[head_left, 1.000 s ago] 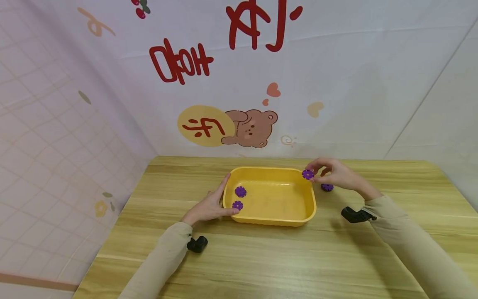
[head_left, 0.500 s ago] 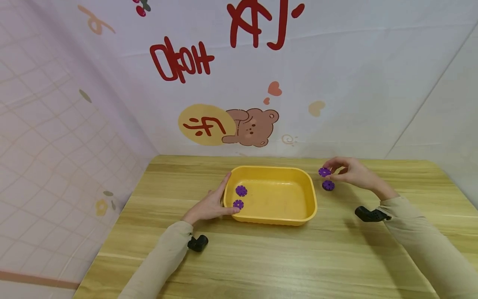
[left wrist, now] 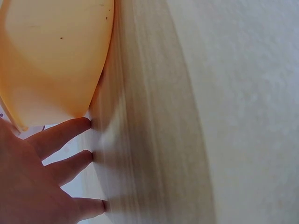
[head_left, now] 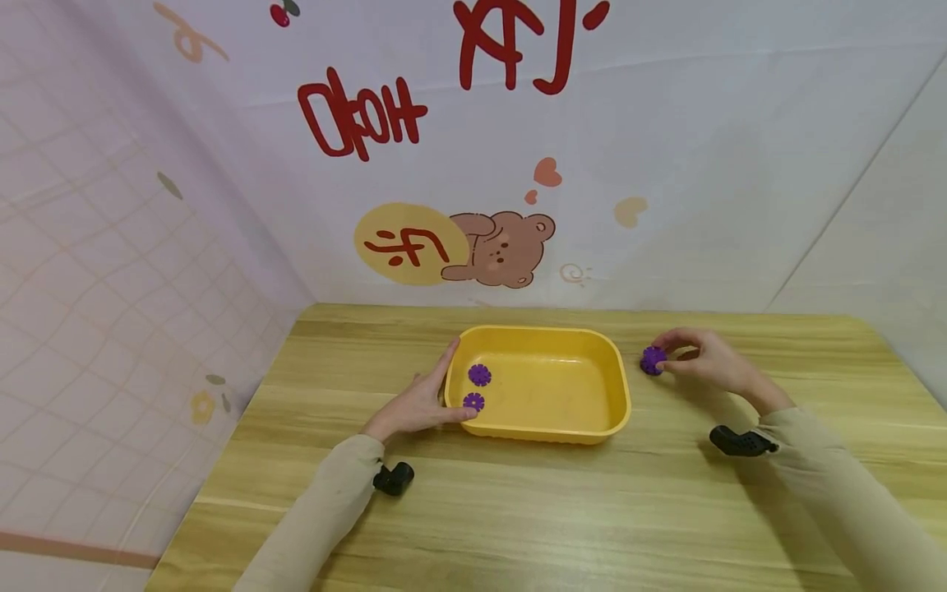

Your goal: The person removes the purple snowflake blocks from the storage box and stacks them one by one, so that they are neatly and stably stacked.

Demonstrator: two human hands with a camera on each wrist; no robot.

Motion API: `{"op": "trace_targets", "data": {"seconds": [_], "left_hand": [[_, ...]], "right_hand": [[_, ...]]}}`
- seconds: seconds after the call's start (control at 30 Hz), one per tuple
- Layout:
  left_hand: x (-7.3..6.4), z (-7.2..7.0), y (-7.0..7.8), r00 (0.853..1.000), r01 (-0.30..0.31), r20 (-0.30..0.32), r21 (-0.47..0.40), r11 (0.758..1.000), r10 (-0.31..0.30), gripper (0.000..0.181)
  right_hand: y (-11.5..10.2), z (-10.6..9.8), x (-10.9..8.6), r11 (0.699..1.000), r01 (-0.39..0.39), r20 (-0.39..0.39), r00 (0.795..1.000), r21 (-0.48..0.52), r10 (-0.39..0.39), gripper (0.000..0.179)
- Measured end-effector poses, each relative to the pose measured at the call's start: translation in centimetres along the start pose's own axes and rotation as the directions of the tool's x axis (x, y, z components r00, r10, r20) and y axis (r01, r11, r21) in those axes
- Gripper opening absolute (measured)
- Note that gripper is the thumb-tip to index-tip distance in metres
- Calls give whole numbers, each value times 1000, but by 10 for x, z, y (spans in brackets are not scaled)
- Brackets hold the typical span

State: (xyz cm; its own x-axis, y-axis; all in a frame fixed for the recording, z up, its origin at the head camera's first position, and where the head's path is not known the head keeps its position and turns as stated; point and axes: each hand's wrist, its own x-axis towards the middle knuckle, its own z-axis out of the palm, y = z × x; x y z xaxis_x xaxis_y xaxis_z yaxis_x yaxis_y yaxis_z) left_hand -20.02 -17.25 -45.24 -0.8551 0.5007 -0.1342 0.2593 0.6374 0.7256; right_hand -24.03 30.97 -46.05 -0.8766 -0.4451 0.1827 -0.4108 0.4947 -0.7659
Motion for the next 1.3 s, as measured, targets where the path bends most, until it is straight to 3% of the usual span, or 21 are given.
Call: {"op": "trace_targets", "data": {"seconds": [0.7, 1.3], "left_hand": [[0, 0, -1, 1000, -7, -4, 5, 1000, 7, 117], [0, 0, -1, 1000, -9, -3, 3, 1000, 9, 115]], "right_hand": [[17, 8, -6, 999, -16, -14, 1000, -33, 16, 31], [15, 7, -6, 999, -14, 6, 1000, -37, 14, 32]]}}
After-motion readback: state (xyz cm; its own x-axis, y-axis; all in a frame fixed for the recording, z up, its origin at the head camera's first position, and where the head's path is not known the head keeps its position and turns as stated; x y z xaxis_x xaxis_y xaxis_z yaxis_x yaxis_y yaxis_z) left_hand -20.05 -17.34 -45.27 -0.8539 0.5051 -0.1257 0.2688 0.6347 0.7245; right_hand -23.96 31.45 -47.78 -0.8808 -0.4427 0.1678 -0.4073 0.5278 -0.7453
